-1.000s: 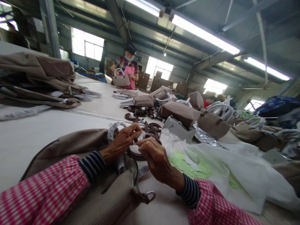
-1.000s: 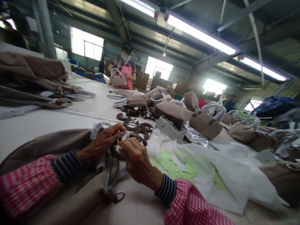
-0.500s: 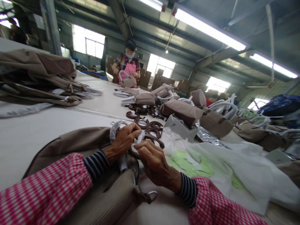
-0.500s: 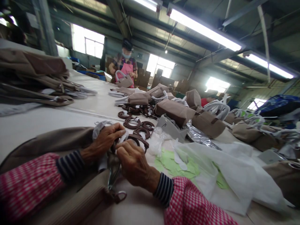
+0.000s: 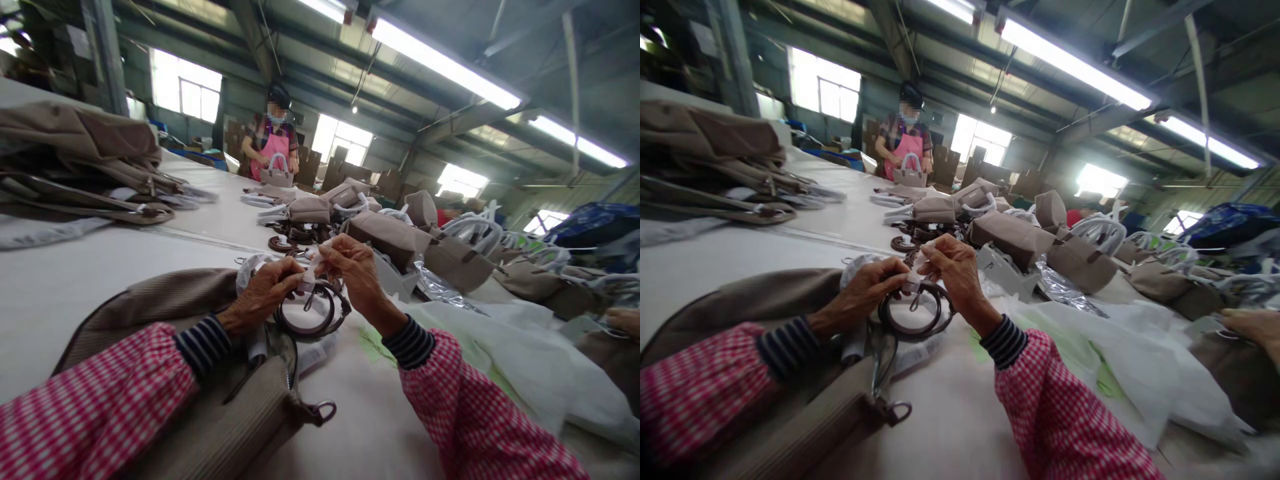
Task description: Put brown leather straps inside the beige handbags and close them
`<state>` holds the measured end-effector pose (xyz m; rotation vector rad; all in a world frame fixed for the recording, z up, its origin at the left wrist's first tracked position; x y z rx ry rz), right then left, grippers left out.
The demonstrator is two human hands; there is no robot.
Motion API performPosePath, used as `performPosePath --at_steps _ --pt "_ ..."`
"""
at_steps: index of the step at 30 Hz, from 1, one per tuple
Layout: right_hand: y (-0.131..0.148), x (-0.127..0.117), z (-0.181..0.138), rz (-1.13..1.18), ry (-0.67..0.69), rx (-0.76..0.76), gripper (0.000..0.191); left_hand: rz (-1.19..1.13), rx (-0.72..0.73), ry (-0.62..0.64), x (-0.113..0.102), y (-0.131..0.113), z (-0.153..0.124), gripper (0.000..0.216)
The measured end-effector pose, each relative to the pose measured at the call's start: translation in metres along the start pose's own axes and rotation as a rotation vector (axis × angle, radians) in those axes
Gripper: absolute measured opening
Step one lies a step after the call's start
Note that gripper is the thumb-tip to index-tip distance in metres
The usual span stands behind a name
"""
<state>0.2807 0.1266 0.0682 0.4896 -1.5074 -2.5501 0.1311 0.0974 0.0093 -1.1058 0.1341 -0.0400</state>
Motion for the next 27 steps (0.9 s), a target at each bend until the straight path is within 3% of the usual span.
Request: performPosePath --at_steps 6,15,27 --pt "-0.015 0.010 0.010 0.117 0.057 0.103 0.044 -0.009 -0.005 0.033 0.000 -0.002 0.000 0.028" --pt "-0.015 0.010 0.021 0.090 0.050 0.038 0.034 0.022 -0.026 0.013 0.001 -0.004 -0.001 0.027" --pt "-0.041 0.006 0.026 0.008 0.030 0.143 0.033 0.030 -0.055 0.044 0.007 -0.003 -0.001 0.024"
Point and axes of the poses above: each hand's wrist, its own z-axis towards the middle knuckle, its own x-axis out of the palm, y = z × x, the point moved 7 cm from there along z, towards the middle knuckle, and after that the axes turned 8 degrees about -z, right-handed, at the moved point
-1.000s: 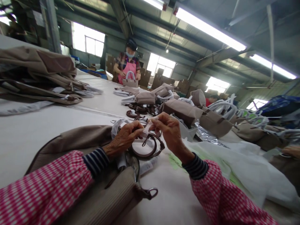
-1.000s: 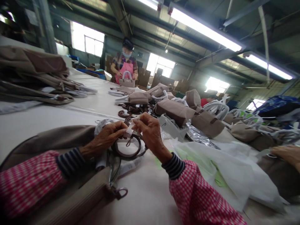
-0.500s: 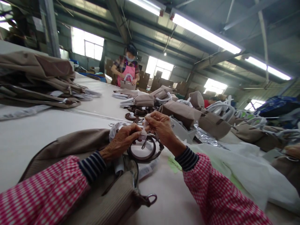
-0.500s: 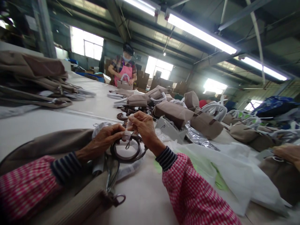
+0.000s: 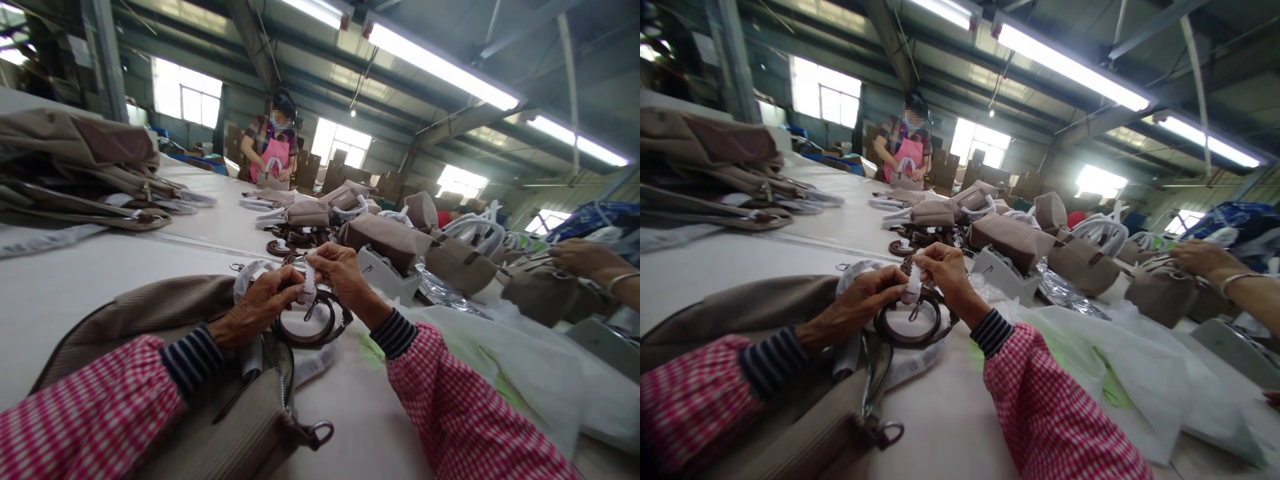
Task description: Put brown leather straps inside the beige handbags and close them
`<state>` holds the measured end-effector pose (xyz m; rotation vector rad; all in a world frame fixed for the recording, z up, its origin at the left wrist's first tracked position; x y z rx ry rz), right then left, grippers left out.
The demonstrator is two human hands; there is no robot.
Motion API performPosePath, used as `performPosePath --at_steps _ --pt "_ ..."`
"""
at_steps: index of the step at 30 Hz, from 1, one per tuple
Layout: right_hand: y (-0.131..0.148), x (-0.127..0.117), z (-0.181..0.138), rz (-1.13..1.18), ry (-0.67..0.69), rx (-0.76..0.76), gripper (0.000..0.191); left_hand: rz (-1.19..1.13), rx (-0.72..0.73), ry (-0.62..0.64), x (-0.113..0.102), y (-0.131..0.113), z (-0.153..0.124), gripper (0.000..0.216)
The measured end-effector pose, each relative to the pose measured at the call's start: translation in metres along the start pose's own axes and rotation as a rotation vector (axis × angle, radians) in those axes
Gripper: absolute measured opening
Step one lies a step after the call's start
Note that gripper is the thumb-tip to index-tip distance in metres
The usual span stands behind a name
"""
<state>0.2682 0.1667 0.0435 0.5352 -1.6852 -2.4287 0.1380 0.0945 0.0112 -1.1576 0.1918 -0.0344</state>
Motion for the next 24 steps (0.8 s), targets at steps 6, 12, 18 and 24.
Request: performPosePath --at_steps 6,12,18,24 --pt "-0.008 -0.002 0.000 -0.021 -0.031 0.001 0.027 -0.089 -0.077 0.020 -0.001 0.001 -0.002 0.026" --pt "-0.008 -0.008 0.003 0.000 -0.080 -0.044 0.026 -0.154 -0.110 0.078 0.004 0.005 -0.002 0.027" --pt "0.003 -0.006 0.000 0.051 -0.097 -0.082 0.028 -0.132 -0.115 0.193 0.010 0.011 -0.002 0.030" --pt "0.031 0.001 -0.003 -0.020 0.022 -0.148 0.028 0.053 -0.029 0.147 0.002 0.007 -0.001 0.044"
Point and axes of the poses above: each hand's wrist, its own z-axis towards the middle knuckle, its own x-axis out of the palm, y = z × x, the point moved 7 cm from there along z, towards the middle knuckle, and after that the axes turned 8 degrees about -z, right-handed, at the moved point
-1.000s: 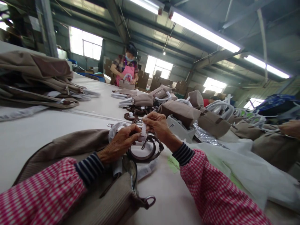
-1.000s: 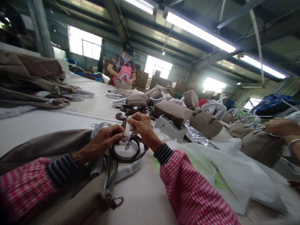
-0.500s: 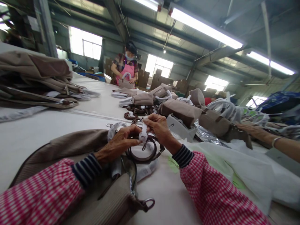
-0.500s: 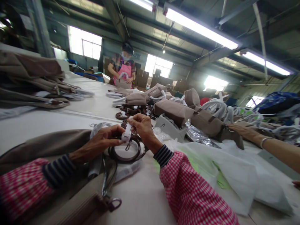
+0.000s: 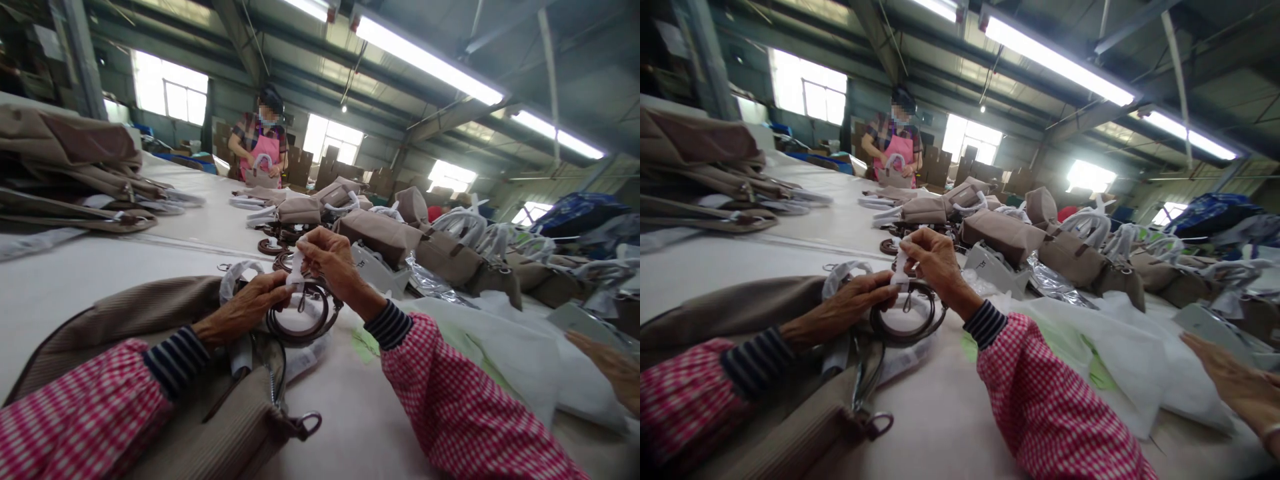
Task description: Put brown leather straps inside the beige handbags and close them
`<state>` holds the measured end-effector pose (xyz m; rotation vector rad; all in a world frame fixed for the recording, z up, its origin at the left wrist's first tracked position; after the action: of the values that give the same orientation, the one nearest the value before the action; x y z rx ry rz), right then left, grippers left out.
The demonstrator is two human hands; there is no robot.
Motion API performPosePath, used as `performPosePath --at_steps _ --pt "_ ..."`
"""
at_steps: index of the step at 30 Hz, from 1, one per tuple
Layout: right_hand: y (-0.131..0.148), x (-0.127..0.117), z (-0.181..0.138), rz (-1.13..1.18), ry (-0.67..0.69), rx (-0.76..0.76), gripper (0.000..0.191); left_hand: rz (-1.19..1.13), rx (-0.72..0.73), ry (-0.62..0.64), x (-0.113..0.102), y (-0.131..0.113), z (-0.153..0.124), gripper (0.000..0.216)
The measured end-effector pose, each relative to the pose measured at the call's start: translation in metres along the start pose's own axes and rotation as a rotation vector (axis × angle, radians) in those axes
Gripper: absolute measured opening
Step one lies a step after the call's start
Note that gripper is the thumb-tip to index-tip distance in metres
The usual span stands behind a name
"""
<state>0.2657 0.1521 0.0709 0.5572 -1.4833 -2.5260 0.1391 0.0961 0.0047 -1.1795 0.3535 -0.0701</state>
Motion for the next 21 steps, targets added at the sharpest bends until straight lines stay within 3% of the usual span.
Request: performPosePath --at_steps 4,8,13,17,21 --pt "0.010 -0.023 -0.004 -0.124 0.036 0.018 0.032 -0.069 -0.040 -0.131 -0.011 -0.001 0.000 0.044" --pt "-0.001 -0.041 -0.018 -0.296 0.114 0.083 0.039 -0.175 -0.040 -0.212 -0.018 0.002 0.002 0.039" --pt "-0.036 -0.008 -0.043 -0.190 0.377 0.200 0.045 -0.309 -0.031 -0.274 -0.023 0.008 0.003 0.037" --pt "-0.050 0.008 -0.047 -0.089 0.294 0.229 0.039 -0.435 -0.093 -0.274 -0.024 0.015 0.002 0.040" --pt "-0.052 -0.002 -0.042 -0.055 0.212 0.277 0.037 -0.499 -0.130 -0.219 -0.022 0.024 0.003 0.044"
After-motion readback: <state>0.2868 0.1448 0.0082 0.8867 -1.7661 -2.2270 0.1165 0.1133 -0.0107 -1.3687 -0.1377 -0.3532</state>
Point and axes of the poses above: each hand's wrist, its own z-axis towards the middle knuckle, its own x-axis out of the palm, y = z × x, the point moved 7 cm from there along z, towards the middle knuckle, and after that the axes turned 8 degrees about -z, right-handed, at the moved point
